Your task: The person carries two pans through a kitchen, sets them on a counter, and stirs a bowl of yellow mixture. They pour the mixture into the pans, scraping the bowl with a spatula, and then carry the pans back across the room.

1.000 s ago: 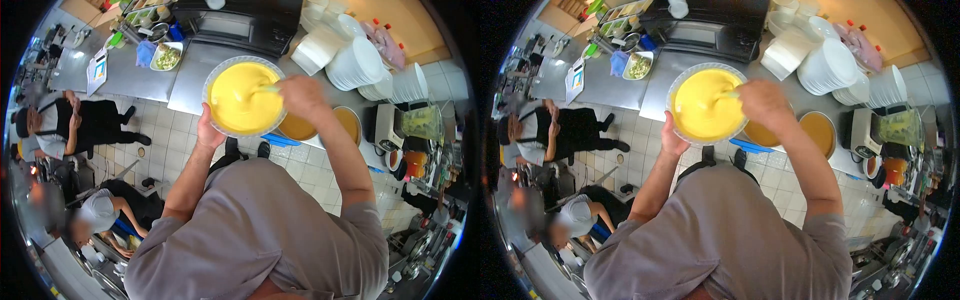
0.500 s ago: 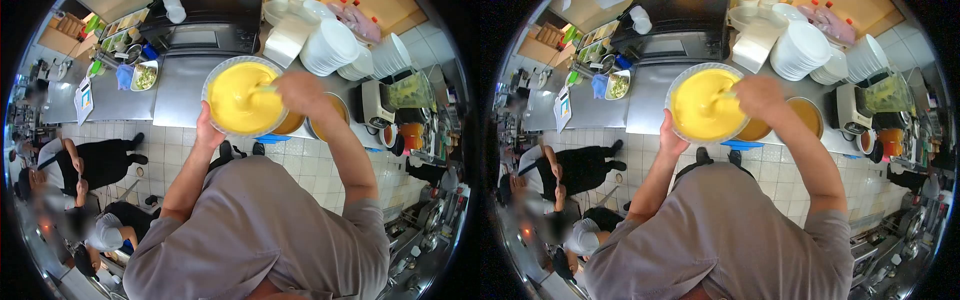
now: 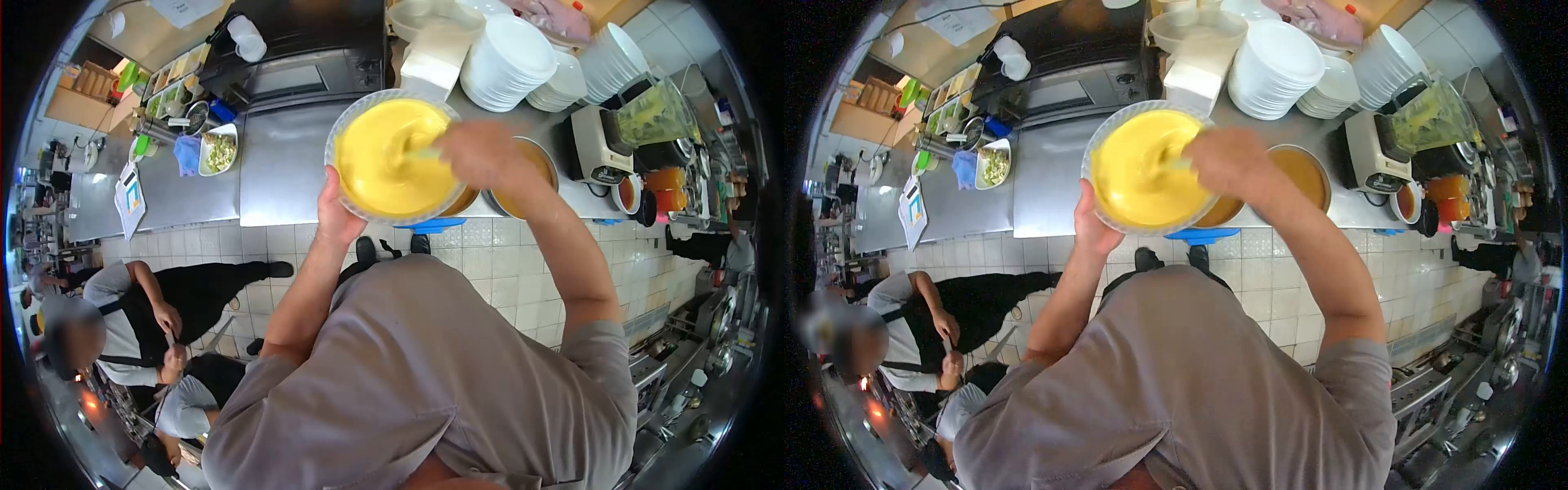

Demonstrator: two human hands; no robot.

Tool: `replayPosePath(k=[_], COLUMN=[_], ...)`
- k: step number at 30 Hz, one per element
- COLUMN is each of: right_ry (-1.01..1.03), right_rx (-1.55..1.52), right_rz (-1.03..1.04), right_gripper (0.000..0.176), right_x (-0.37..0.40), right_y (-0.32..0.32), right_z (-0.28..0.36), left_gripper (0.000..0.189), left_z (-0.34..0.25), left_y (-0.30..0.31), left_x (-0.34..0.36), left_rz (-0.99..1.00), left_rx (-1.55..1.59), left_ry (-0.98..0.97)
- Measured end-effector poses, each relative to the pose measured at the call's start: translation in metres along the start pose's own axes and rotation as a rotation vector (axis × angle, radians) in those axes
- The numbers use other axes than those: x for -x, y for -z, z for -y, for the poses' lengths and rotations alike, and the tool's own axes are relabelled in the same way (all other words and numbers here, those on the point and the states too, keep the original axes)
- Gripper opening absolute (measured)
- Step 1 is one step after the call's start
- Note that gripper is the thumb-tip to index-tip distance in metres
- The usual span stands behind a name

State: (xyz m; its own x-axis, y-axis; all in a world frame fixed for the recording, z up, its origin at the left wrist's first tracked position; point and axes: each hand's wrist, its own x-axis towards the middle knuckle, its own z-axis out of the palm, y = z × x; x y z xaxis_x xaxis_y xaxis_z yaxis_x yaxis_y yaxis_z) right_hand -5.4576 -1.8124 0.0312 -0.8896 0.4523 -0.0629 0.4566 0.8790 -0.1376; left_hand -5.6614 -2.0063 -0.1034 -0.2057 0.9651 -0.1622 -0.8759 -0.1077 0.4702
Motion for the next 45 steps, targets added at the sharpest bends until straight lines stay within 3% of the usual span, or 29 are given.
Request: replayPosePath(k=[1,2,4,5,7,8,10,11,12,14,15,17,18,20,21,23,24,26,27,30,32,33,35,36,38,45], right_ry=[0.119,0.109,-0.188,-0.189,0.191,0.179,0.018,-0.137,-0.135,0.071,0.061,0.040,0.042,-0.307,-0.311,0.058,0.055,-0.298,-0.288,-0.161,-0.038,-0.027,-0.056,-0.054,-0.325,-0.533], right_rx=[-0.078,-0.078,0.003,0.005,-0.200,-0.197,-0.221,-0.077,-0.074,-0.036,-0.034,-0.093,-0.090,0.144,0.140,-0.145,-0.145,0.016,0.020,0.037,0.060,0.059,0.048,0.041,-0.266,-0.585], right_rz=[0.012,0.007,0.287,0.292,-0.345,-0.355,0.035,0.185,0.191,-0.256,-0.266,0.151,0.155,0.108,0.105,-0.012,-0.011,0.183,0.186,0.097,-0.148,-0.149,-0.477,-0.471,-0.287,-0.326], right_gripper=[0.022,0.022,0.023,0.023,0.022,0.022,0.021,0.022,0.022,0.023,0.023,0.022,0.022,0.024,0.024,0.025,0.025,0.025,0.025,0.022,0.025,0.025,0.028,0.028,0.030,0.027], right_x=[0.010,0.012,0.007,0.007,0.008,0.012,0.024,0.019,0.017,0.016,0.018,0.024,0.020,0.011,0.016,0.027,0.027,0.018,0.015,0.021,0.047,0.060,0.083,0.089,0.104,0.145], right_y=[-0.003,0.012,0.052,0.029,-0.021,-0.022,-0.007,0.030,0.017,-0.015,-0.013,0.002,0.012,0.028,0.020,0.006,0.007,0.035,0.027,0.007,0.019,0.016,0.008,0.006,0.008,-0.082], right_z=[-0.005,-0.010,-0.026,-0.034,-0.039,-0.044,-0.048,-0.047,-0.043,-0.035,-0.040,-0.043,-0.038,-0.016,-0.017,-0.020,-0.028,-0.033,-0.025,-0.007,-0.017,-0.029,-0.052,-0.057,-0.067,-0.113], left_gripper=[0.084,0.084,0.083,0.083,0.083,0.083,0.083,0.083,0.083,0.083,0.083,0.083,0.083,0.082,0.082,0.082,0.081,0.082,0.082,0.083,0.082,0.082,0.083,0.083,0.083,0.081], left_z=[-0.003,-0.006,-0.005,0.000,0.002,0.001,-0.001,-0.002,-0.001,0.006,0.007,0.002,0.002,0.010,0.010,0.003,0.002,0.003,0.005,0.013,0.013,0.012,0.010,0.011,0.011,0.007], left_y=[-0.002,-0.002,0.000,0.005,0.005,0.003,0.001,0.000,-0.001,0.002,0.003,0.004,0.005,0.003,0.001,-0.002,-0.001,0.006,0.009,0.006,0.010,0.013,0.021,0.025,0.032,0.039], left_x=[-0.001,0.001,-0.001,-0.003,-0.005,-0.006,-0.007,-0.007,-0.005,-0.008,-0.014,-0.012,-0.011,-0.013,-0.016,-0.016,-0.014,-0.017,-0.015,-0.015,-0.011,-0.010,-0.008,-0.005,0.000,0.009], left_rz=[0.010,0.039,0.069,0.052,0.047,0.035,0.024,0.045,0.062,0.017,-0.021,0.028,0.075,0.039,0.016,0.020,0.013,0.013,0.007,-0.013,-0.027,-0.041,-0.057,-0.067,-0.065,-0.093], left_rx=[-0.008,-0.002,0.013,0.002,-0.021,0.000,0.022,0.004,-0.013,-0.012,-0.016,0.015,0.056,0.036,0.002,-0.008,-0.006,-0.014,-0.035,-0.074,-0.083,-0.086,-0.093,-0.098,-0.100,-0.189], left_ry=[0.006,0.004,0.005,0.017,0.040,0.036,0.043,0.051,0.054,0.058,0.060,0.081,0.088,0.084,0.089,0.079,0.063,0.062,0.067,0.002,-0.013,-0.036,-0.070,-0.092,-0.107,-0.221])
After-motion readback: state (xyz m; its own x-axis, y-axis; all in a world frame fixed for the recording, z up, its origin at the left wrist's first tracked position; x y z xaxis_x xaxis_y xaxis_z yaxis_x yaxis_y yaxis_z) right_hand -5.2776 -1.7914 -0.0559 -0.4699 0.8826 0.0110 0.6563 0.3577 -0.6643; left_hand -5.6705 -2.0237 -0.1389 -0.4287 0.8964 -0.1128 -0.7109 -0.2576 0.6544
